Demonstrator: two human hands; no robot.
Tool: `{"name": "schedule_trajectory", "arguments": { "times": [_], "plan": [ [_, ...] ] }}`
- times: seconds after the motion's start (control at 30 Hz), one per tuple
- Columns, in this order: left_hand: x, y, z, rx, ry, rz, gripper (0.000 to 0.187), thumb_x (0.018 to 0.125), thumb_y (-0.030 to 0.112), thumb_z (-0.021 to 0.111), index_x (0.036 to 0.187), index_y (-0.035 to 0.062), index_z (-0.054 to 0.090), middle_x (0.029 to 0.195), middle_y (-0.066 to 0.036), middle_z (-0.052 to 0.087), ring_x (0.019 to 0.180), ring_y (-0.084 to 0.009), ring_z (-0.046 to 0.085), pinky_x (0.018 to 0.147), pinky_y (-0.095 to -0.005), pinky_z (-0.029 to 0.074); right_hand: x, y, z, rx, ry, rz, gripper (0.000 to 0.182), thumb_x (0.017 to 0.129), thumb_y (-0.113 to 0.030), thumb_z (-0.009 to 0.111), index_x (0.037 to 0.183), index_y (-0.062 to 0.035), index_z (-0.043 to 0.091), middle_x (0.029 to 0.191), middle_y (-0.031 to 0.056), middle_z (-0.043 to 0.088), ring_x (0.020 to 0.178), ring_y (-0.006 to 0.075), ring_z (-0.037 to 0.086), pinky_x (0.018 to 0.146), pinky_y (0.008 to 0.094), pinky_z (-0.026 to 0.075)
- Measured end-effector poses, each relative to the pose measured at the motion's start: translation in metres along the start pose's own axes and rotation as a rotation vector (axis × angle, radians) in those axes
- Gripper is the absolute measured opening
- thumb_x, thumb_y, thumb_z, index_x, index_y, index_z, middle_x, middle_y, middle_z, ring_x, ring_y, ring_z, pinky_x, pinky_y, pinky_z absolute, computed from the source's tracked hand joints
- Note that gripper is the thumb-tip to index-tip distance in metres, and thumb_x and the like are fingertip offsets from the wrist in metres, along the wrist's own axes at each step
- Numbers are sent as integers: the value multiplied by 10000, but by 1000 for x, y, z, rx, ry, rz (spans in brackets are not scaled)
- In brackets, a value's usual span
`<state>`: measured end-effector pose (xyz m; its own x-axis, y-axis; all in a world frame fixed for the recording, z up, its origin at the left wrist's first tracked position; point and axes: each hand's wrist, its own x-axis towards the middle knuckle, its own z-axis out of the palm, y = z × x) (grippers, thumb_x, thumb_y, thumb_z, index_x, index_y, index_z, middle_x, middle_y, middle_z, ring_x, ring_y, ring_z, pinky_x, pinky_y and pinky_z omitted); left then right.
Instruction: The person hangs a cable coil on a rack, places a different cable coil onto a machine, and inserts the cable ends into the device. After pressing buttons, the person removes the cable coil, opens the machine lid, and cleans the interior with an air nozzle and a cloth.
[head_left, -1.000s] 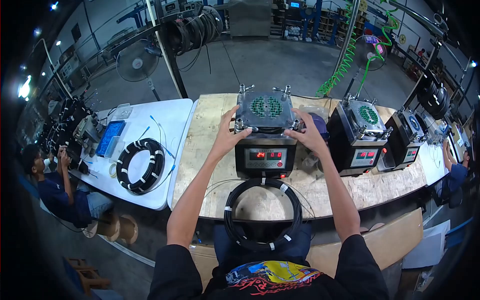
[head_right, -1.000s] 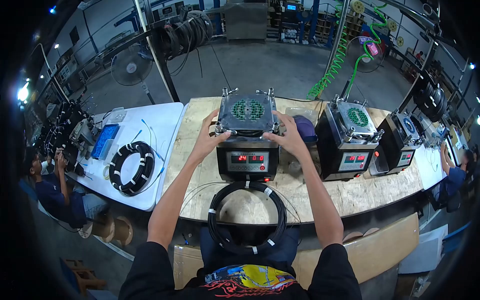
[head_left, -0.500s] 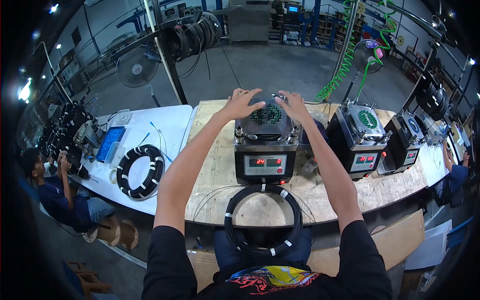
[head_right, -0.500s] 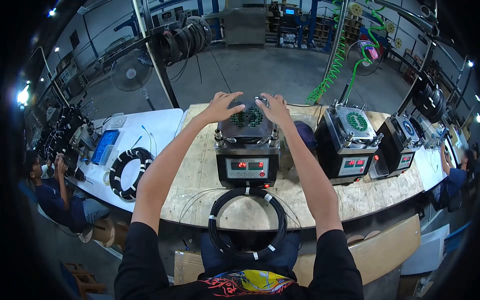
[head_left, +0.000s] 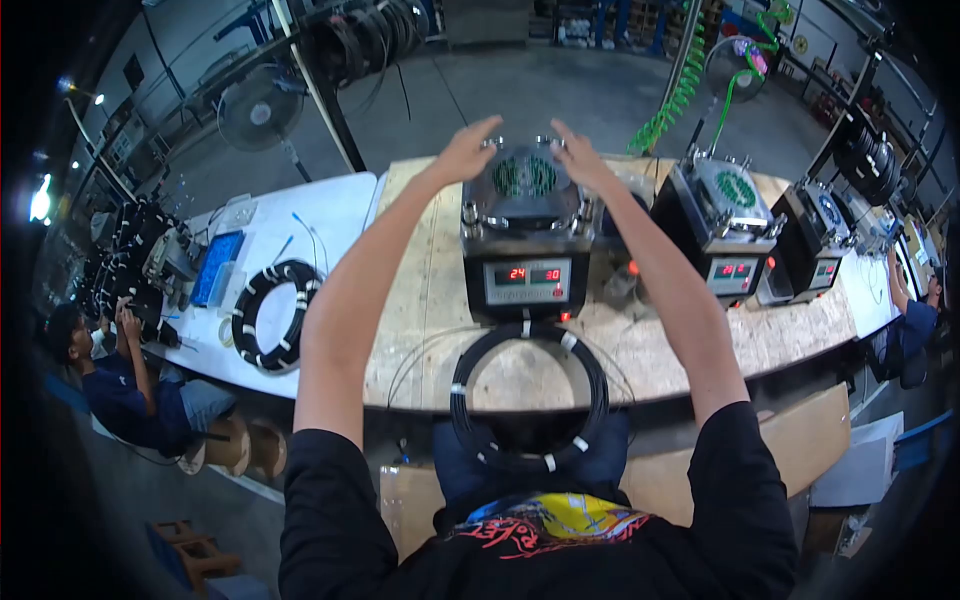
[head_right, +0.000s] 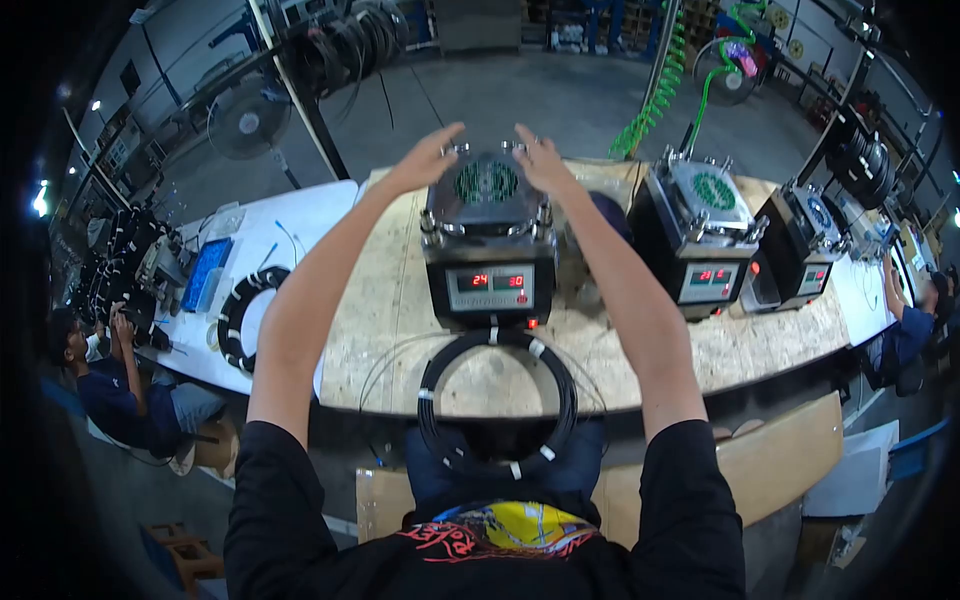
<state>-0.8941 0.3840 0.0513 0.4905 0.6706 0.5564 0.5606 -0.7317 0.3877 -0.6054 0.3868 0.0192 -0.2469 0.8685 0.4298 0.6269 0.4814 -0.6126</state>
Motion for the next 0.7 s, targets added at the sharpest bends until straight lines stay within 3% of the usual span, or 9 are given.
{"name": "schedule_trajectory", "arguments": {
  "times": [0.1, 0.17, 0.23, 0.3, 0.33, 0.37, 0.47, 0.57, 0.7],
  "plan": [
    [-52, 34, -19, -184, 187, -166, 528, 986, 3, 523, 1507, 63, 455, 1415, -196, 587, 1379, -312, 530, 1122, -373, 425, -53, -15, -25, 94, 132, -75, 516, 1013, -194, 574, 1506, -134, 434, 1205, 292, 608, 1119, 459, 623, 991, 521, 464],
    [-108, 23, -10, -79, 272, -168, 475, 996, -12, 513, 1467, 51, 493, 1390, -188, 611, 1270, -289, 600, 1057, -357, 461, -103, -35, -44, 59, 40, 171, 469, 976, -98, 570, 1435, -90, 476, 1020, 247, 662, 975, 416, 665, 886, 511, 491],
    [-175, 21, 3, -161, 78, -459, 388, 1016, 55, 533, 1404, 42, 548, 1347, -178, 634, 1156, -286, 627, 981, -368, 494, -158, 0, -29, 89, 116, 7, 337, 966, -81, 551, 1303, -63, 563, 877, 218, 656, 854, 395, 663, 810, 482, 517],
    [-235, 42, 22, -126, -156, -633, 415, 1017, 159, 560, 1408, 22, 547, 1160, -238, 662, 1152, -345, 629, 961, -435, 519, -218, 17, -13, -104, 21, 55, 232, 960, -102, 572, 1180, -44, 622, 884, 229, 667, 837, 387, 676, 791, 485, 520],
    [-270, 45, 37, -86, -214, -534, 475, 996, 265, 600, 1403, 23, 553, 1156, -243, 651, 1151, -365, 624, 961, -449, 518, -247, 12, -14, -24, -308, 284, 232, 959, -185, 623, 1130, -31, 652, 997, 217, 714, 954, 375, 703, 839, 486, 530],
    [-299, 53, 49, -46, -271, -432, 552, 976, 372, 641, 1398, 24, 559, 1153, -248, 640, 1150, -385, 619, 962, -463, 517, -283, 19, 0, -70, -323, 183, 337, 951, -290, 673, 1140, -11, 675, 968, 224, 709, 883, 341, 712, 781, 436, 538],
    [-336, 113, 65, 234, -426, -541, 735, 883, 534, 712, 1385, 17, 566, 1209, -248, 602, 1150, -432, 606, 996, -499, 500, -350, 7, 26, -342, -603, 408, 851, 796, -711, 722, 1315, -45, 613, 1108, 285, 690, 1058, 434, 670, 963, 501, 521],
    [-340, 135, 70, 303, -434, -536, 745, 842, 544, 756, 1332, 9, 585, 1244, -252, 582, 1173, -448, 596, 1004, -519, 500, -381, 4, 42, -402, -374, 302, 616, 857, -539, 741, 1194, -43, 605, 1070, 277, 688, 1095, 467, 656, 914, 529, 531],
    [-319, 140, 76, 68, -514, -730, 683, 825, 508, 786, 1264, 25, 582, 1251, -258, 576, 1269, -436, 554, 1004, -510, 509, -374, -14, 20, -271, -461, 467, 526, 897, -455, 717, 1207, -49, 590, 1162, 260, 676, 1164, 471, 622, 900, 521, 537]
  ]
}}
